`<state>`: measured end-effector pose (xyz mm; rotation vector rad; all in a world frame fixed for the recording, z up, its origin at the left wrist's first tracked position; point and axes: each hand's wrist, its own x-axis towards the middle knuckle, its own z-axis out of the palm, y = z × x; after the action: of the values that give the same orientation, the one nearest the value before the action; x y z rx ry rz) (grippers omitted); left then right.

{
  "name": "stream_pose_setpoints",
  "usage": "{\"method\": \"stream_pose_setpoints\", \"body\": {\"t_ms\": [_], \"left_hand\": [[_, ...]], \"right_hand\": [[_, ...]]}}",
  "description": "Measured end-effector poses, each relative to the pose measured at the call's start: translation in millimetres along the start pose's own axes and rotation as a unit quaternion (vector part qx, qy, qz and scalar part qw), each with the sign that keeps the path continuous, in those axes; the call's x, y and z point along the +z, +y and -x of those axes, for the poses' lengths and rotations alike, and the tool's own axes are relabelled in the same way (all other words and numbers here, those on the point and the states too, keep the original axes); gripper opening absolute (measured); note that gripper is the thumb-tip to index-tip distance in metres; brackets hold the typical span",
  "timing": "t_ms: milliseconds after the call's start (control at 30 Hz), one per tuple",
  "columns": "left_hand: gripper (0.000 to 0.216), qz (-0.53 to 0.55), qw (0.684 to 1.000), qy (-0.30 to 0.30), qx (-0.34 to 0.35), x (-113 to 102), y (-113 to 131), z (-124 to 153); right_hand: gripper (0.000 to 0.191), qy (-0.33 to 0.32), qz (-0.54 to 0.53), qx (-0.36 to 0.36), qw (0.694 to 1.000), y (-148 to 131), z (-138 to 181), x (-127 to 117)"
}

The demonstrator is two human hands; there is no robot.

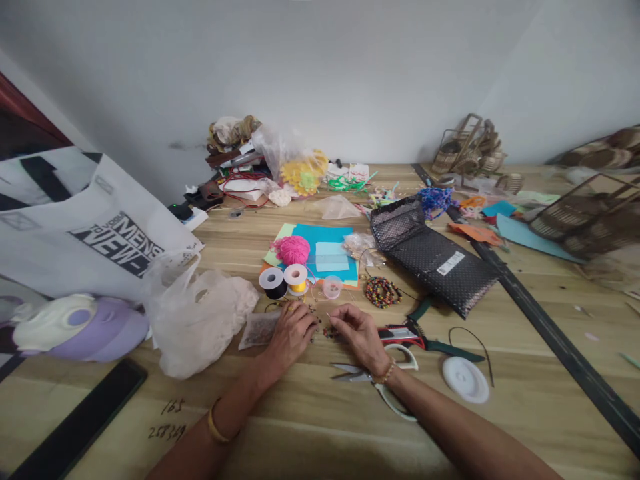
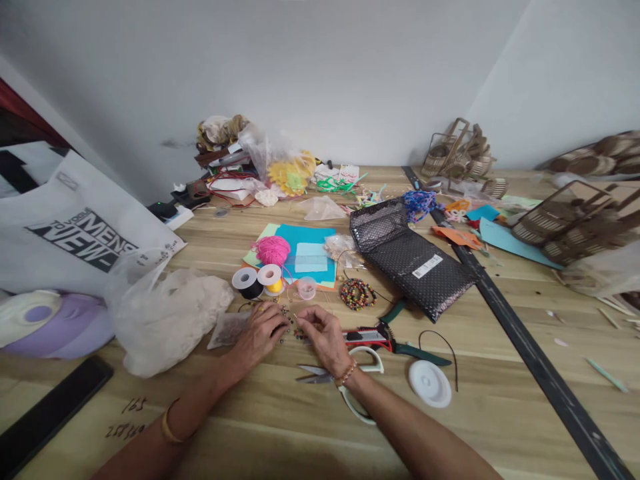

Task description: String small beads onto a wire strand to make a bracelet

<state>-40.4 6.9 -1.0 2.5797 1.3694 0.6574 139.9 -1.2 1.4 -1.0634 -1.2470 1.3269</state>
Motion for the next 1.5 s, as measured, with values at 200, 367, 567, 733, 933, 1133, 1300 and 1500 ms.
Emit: {"method": "stream_pose_setpoints", "body": {"t_ms": [200,367,567,733,933,1133,1300,1500], "left_hand": [[0.014,0.074,0.995,0.057,-0.018,0.6,-0.2,-1.0],[0.007,0.256,0.950,0.134,-0.114,-13.8,7.6,-5.4],[0.016,0.513,0.791,0.056,-0.327,-20.0,14.3,-5.5],[0.023,0.628,0.697,0.033,-0.345,-11.7,16.7,-5.0],[0.025,0.690,0.631,0.024,-0.354,-12.0,22.8,-8.4],[0.025,0.694,0.628,0.024,-0.352,-12.3,22.4,-8.2],[0.025,0.690,0.631,0.026,-0.353,-12.5,22.4,-8.2],[0.023,0.676,0.655,0.014,-0.338,-11.3,20.0,-5.8]], "right_hand": [[0.032,-0.010,-0.002,-0.002,1.000,-2.2,0.2,0.3],[0.033,-0.020,-0.005,-0.001,1.000,-3.8,0.9,0.4],[0.034,-0.044,-0.003,-0.025,0.999,-5.0,2.2,0.3],[0.033,-0.080,0.000,-0.035,0.996,-9.1,4.0,0.1],[0.034,-0.096,-0.007,-0.022,0.995,-12.7,5.8,1.9],[0.036,-0.096,-0.009,-0.009,0.995,-10.9,5.9,2.0],[0.037,-0.102,-0.010,-0.008,0.995,-10.8,5.5,1.5],[0.038,-0.096,-0.007,-0.004,0.995,-10.4,5.5,2.3]]}}
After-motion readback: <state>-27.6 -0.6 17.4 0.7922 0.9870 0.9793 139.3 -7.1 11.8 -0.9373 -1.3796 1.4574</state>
